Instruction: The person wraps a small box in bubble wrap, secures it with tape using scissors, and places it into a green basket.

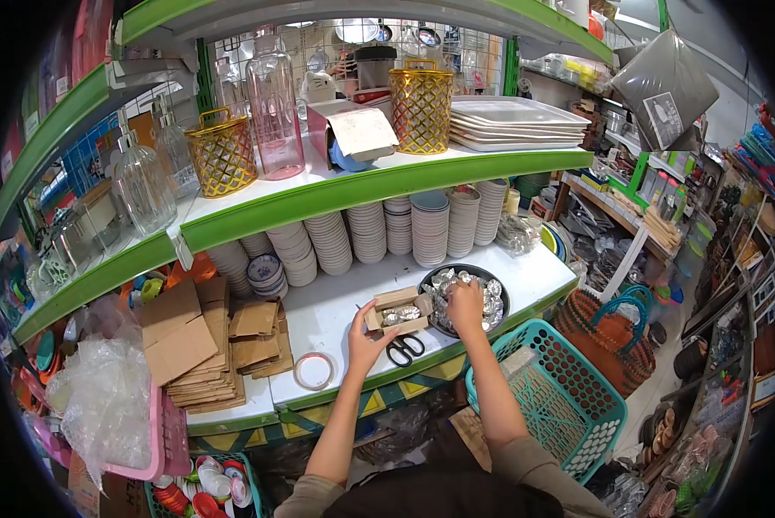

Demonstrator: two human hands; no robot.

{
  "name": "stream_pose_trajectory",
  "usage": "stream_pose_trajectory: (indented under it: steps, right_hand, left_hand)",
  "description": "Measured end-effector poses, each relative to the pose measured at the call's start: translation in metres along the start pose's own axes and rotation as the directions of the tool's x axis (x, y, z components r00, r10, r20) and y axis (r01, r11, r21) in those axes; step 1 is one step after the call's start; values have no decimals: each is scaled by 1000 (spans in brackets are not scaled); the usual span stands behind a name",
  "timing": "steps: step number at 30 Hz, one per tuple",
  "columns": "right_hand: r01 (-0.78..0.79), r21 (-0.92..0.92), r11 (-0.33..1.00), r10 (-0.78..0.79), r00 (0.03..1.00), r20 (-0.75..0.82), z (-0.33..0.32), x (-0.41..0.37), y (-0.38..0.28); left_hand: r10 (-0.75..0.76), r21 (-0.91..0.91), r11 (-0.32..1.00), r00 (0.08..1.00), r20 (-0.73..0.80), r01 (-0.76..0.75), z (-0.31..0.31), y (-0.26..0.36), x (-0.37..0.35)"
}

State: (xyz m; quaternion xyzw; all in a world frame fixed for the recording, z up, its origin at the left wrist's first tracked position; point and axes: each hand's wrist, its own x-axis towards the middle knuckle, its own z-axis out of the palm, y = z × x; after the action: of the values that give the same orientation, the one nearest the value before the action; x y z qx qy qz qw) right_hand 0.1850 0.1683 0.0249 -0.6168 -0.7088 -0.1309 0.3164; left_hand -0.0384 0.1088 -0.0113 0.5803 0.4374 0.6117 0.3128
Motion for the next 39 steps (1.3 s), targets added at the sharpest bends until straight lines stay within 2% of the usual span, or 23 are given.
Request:
stream_pose_trajectory:
  steps: [5, 7, 8, 10, 11, 13, 14, 16, 17, 18, 20, 22, 24, 25, 28, 30, 31, 33, 34, 36, 37, 38, 39]
  right_hand:
    - [-7, 74, 997, 14, 995, -95, 1, 1, 4]
    - [48, 161, 986, -10, 974, -227, -4, 2, 2]
    - [47, 161, 986, -10, 974, -227, -7, 2, 0]
    - [38, 348, 937, 63, 960, -273, -16, 3, -11]
    - [38, 348, 937, 63, 960, -272, -21, 2, -16]
    - [-26, 671, 741, 150, 981, -127, -36, 3, -33]
    - [-27, 671, 741, 150, 980, -127, -36, 1, -38]
    - [38, 740, 671, 29, 997, -78, -37, -2, -48]
    - [151, 645, 749, -109, 988, -105, -40, -3, -51]
    - [150, 644, 750, -107, 989, -105, -37, -5, -54]
    - [220, 588, 779, -226, 972, -64, -31, -11, -61]
    - [208, 599, 773, -226, 973, -45, -26, -17, -67]
    - [316, 545, 777, -309, 945, -107, -17, -21, -71]
    - [315, 544, 778, -308, 945, -107, -16, -23, -71]
    - [299, 559, 774, -280, 952, -121, -20, -24, -71]
    - [303, 469, 829, -191, 943, -272, -25, -24, -68]
    - [304, 469, 829, -192, 943, -271, -26, -24, -67]
    - [206, 462, 862, -44, 941, -335, -26, -24, -67]
    - [208, 464, 861, -47, 941, -335, -24, -24, -68]
    - [94, 668, 739, 103, 963, -249, -20, -27, -71]
    - [-15, 705, 709, 143, 982, -122, -17, -30, -71]
    - [-14, 707, 707, 138, 983, -119, -14, -33, -73]
    - [-56, 768, 638, 178, 981, -76, -11, -34, -76]
  left_hand:
    - [-23, -14, 1000, 999, 22, 23, 0, 0, 1]
    - [-4, -16, 1000, 1000, 14, 4, 0, -5, 1]
    - [15, -18, 1000, 1000, 5, -15, 0, -7, 1]
    - [17, -11, 1000, 1000, 1, -17, 0, -5, 1]
    - [16, -4, 1000, 1000, -2, -16, 0, -4, 1]
    - [12, 6, 1000, 1000, -1, -12, 0, -2, 0]
    - [10, 16, 1000, 1000, 1, -10, 0, -2, 0]
    - [19, 16, 1000, 1000, 1, -19, 0, -2, 0]
    - [30, 17, 999, 1000, 0, -30, 0, -2, 1]
    - [30, 15, 999, 1000, 2, -30, 0, -2, 1]
    - [18, -7, 1000, 1000, -1, -18, 1, -3, 1]
    - [23, -9, 1000, 1000, 0, -23, 1, -2, 1]
    - [27, -12, 1000, 1000, 3, -27, 0, -1, 1]
    - [15, -16, 1000, 1000, 9, -15, 0, 0, 1]
    - [7, -41, 999, 1000, 12, -7, 0, -3, 2]
    - [9, -61, 998, 1000, 7, -8, 0, -3, 1]
    - [5, -59, 998, 1000, 14, -4, -1, -2, 1]
    - [2, -57, 998, 1000, 18, -1, -1, 0, 0]
    - [6, -107, 994, 1000, 18, -4, -1, 0, 0]
    - [8, -156, 988, 1000, 15, -6, -2, 2, -1]
    - [-11, -200, 980, 1000, 6, 12, -2, 4, -1]
    - [-32, -245, 969, 999, -4, 30, -4, 6, -2]
    - [-33, -243, 970, 999, -11, 29, -7, 6, -3]
